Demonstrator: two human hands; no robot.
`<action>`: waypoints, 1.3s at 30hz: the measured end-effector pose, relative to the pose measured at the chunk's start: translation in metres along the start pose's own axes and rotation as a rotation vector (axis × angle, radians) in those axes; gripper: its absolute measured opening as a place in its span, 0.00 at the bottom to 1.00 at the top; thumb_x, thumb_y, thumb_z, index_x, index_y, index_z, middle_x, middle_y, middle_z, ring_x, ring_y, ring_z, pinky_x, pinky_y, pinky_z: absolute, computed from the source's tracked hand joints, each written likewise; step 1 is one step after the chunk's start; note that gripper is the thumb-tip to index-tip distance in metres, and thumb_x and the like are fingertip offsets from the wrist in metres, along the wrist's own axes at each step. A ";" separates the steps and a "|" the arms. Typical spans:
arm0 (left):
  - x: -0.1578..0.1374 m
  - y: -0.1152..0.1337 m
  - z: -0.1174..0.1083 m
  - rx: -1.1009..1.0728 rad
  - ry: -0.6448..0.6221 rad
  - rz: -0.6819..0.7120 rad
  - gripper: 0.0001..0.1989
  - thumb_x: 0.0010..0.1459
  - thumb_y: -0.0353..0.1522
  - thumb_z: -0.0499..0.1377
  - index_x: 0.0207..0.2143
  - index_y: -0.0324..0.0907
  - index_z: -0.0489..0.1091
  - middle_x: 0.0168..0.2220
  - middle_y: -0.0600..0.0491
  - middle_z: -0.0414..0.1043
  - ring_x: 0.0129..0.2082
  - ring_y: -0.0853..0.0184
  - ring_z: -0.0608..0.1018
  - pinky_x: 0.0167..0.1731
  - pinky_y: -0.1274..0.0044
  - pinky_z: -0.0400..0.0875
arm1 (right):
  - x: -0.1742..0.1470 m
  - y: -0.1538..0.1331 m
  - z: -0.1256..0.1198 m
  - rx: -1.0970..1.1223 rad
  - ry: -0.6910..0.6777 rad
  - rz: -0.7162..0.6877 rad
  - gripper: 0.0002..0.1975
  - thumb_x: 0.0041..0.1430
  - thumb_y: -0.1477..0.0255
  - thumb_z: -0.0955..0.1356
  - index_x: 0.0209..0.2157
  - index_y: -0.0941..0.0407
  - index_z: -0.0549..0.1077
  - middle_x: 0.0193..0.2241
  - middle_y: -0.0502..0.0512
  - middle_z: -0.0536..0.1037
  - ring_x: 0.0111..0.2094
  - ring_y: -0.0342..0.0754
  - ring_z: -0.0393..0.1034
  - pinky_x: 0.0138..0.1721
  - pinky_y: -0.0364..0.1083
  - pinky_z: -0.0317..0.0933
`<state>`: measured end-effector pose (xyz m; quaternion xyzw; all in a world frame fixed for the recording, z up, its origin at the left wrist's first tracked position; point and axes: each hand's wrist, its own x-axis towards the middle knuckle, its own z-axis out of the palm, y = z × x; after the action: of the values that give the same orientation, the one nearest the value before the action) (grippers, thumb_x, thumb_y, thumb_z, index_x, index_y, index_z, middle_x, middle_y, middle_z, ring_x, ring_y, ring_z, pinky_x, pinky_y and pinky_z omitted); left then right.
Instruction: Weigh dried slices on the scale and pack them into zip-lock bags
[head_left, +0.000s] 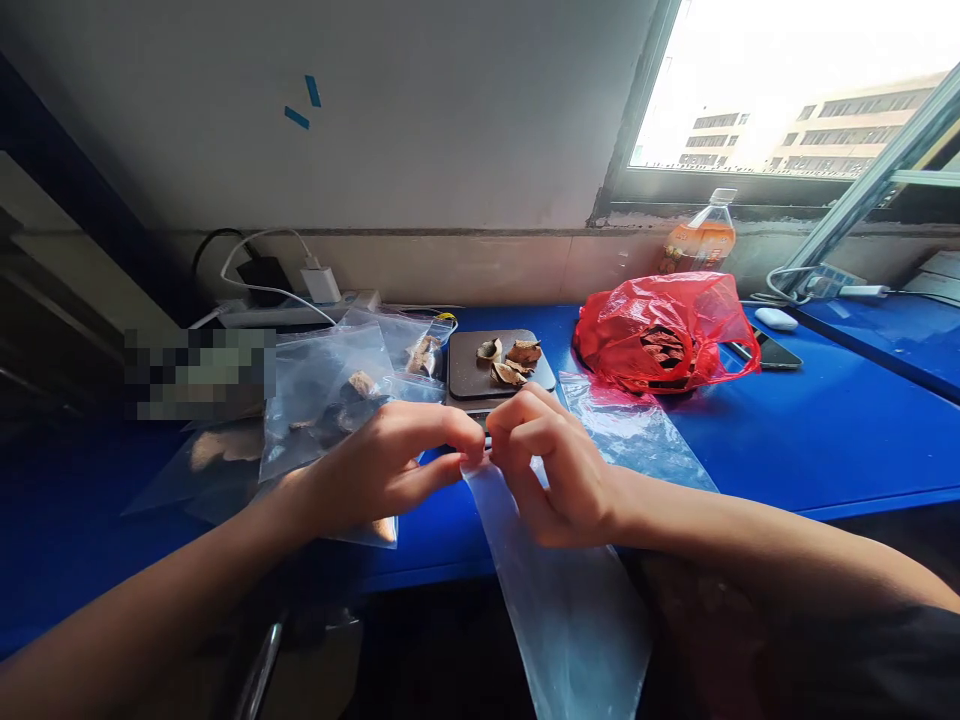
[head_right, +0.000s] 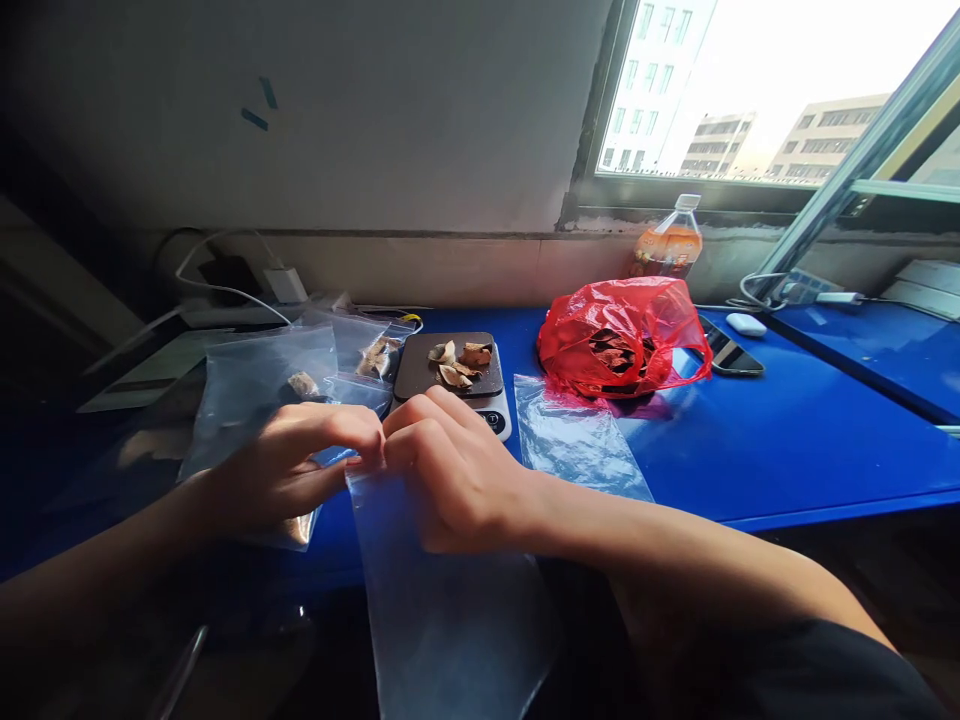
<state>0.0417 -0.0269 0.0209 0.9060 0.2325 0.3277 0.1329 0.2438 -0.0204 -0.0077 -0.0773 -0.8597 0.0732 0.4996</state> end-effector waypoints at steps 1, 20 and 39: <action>0.001 0.000 -0.001 0.010 -0.001 0.000 0.05 0.61 0.27 0.56 0.31 0.42 0.69 0.27 0.56 0.77 0.24 0.74 0.76 0.28 0.83 0.72 | 0.000 0.000 0.000 0.002 0.004 0.005 0.15 0.54 0.87 0.60 0.36 0.53 0.57 0.32 0.52 0.67 0.32 0.45 0.61 0.32 0.48 0.61; 0.001 -0.009 -0.006 0.063 -0.088 -0.096 0.06 0.59 0.25 0.56 0.35 0.40 0.72 0.29 0.54 0.78 0.29 0.71 0.79 0.32 0.82 0.72 | -0.001 0.011 -0.001 0.029 -0.187 0.157 0.08 0.61 0.82 0.62 0.40 0.56 0.62 0.34 0.54 0.75 0.34 0.42 0.69 0.37 0.44 0.65; 0.000 -0.014 -0.015 0.031 -0.315 -0.153 0.09 0.58 0.26 0.53 0.35 0.40 0.73 0.33 0.51 0.78 0.32 0.68 0.78 0.34 0.80 0.70 | -0.003 0.015 -0.002 0.528 -0.300 0.356 0.13 0.54 0.85 0.64 0.35 0.54 0.58 0.33 0.50 0.67 0.33 0.42 0.64 0.34 0.43 0.62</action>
<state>0.0271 -0.0131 0.0264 0.9278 0.2820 0.1668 0.1781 0.2482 -0.0066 -0.0117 -0.0825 -0.8480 0.3893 0.3501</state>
